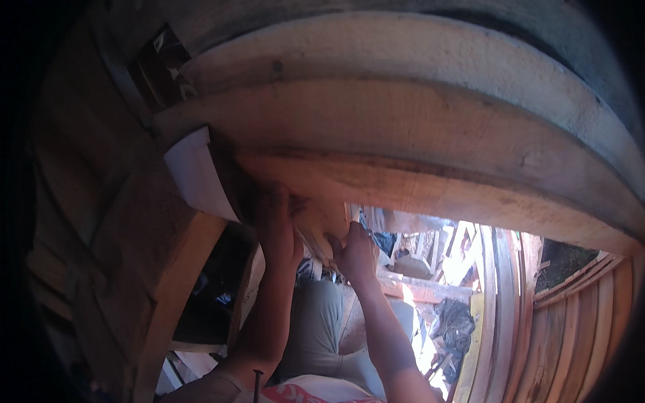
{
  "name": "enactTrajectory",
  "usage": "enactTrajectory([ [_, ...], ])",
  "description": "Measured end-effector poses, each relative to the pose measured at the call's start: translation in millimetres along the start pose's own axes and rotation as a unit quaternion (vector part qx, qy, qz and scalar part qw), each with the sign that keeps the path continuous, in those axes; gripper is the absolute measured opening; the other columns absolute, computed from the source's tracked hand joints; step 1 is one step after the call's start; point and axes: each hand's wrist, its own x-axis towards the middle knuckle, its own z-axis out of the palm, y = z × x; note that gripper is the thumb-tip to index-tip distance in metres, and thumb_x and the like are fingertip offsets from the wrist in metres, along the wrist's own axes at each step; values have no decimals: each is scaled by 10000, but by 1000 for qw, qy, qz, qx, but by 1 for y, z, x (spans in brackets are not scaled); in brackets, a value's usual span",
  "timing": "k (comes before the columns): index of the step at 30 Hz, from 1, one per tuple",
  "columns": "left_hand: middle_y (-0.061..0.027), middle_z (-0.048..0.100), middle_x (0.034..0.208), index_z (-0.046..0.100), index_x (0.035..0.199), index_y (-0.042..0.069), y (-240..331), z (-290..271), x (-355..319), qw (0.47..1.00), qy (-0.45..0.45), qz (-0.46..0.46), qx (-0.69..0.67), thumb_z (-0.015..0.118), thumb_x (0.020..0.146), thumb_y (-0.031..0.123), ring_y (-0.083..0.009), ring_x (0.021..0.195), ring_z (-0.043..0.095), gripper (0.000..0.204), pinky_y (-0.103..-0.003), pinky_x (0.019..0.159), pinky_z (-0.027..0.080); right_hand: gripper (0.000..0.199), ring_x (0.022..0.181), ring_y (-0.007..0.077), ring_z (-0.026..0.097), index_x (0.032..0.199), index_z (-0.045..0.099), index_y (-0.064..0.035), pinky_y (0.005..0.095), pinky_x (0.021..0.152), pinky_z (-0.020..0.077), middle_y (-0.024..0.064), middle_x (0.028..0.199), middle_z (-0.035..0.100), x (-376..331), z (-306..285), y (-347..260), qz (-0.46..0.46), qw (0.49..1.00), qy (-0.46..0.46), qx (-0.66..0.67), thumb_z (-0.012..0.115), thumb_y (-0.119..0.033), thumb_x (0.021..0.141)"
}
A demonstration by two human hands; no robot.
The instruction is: The person hammers nails into wooden planks to secure them to a structural frame. They repeatedly position nails and strike them with a hammer while working in a confined wooden space.
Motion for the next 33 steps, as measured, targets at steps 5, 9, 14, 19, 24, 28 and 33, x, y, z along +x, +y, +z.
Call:
enactTrajectory([
  [5,-76,557,900,482,1068,28,0,2,-4,1000,-12,2,-20,549,905,185,-146,803,575,236,-307,746,509,441,778,392,599,909,500,-1,462,651,456,222,839,601,5,-7,3,2,1000,-27,1,665,-387,773],
  [9,-78,584,912,473,1118,40,3,7,-4,999,-19,31,-22,556,906,224,-146,831,598,293,-322,752,529,486,791,389,611,1018,482,6,459,654,467,227,871,604,9,-21,-17,14,998,-48,-26,662,-376,778],
  [14,-79,609,886,506,1068,22,-9,-5,0,997,-43,57,-9,563,898,243,-157,777,624,284,-317,718,554,590,791,393,618,1175,407,14,462,624,478,226,913,606,10,-17,-12,-18,998,-32,-42,655,-357,787],
  [19,-88,622,866,532,1022,4,-8,0,1,998,-49,45,-4,541,908,270,-168,762,638,289,-336,698,566,611,779,399,618,1194,387,9,462,605,477,232,926,604,8,-14,-4,-21,999,-22,-39,663,-346,780],
  [24,-108,639,823,539,1020,-5,-15,-7,3,993,-110,44,-2,503,919,343,-197,729,655,364,-366,680,570,604,777,384,621,1180,402,10,445,610,480,222,923,606,9,-14,-3,-31,999,-29,-32,675,-338,768],
  [28,-129,642,774,551,964,-9,-15,-6,5,995,-88,41,26,504,917,343,-221,700,658,359,-375,675,565,482,721,346,618,1058,454,-9,422,597,478,165,850,600,6,-20,-6,-7,999,-22,-33,693,-301,758],
  [33,-158,638,755,537,900,-31,-19,-8,6,993,-108,26,37,498,928,315,-238,701,664,349,-375,688,563,265,670,264,608,872,504,-30,357,560,473,114,751,574,-48,-44,38,6,998,63,8,703,-157,750],
])
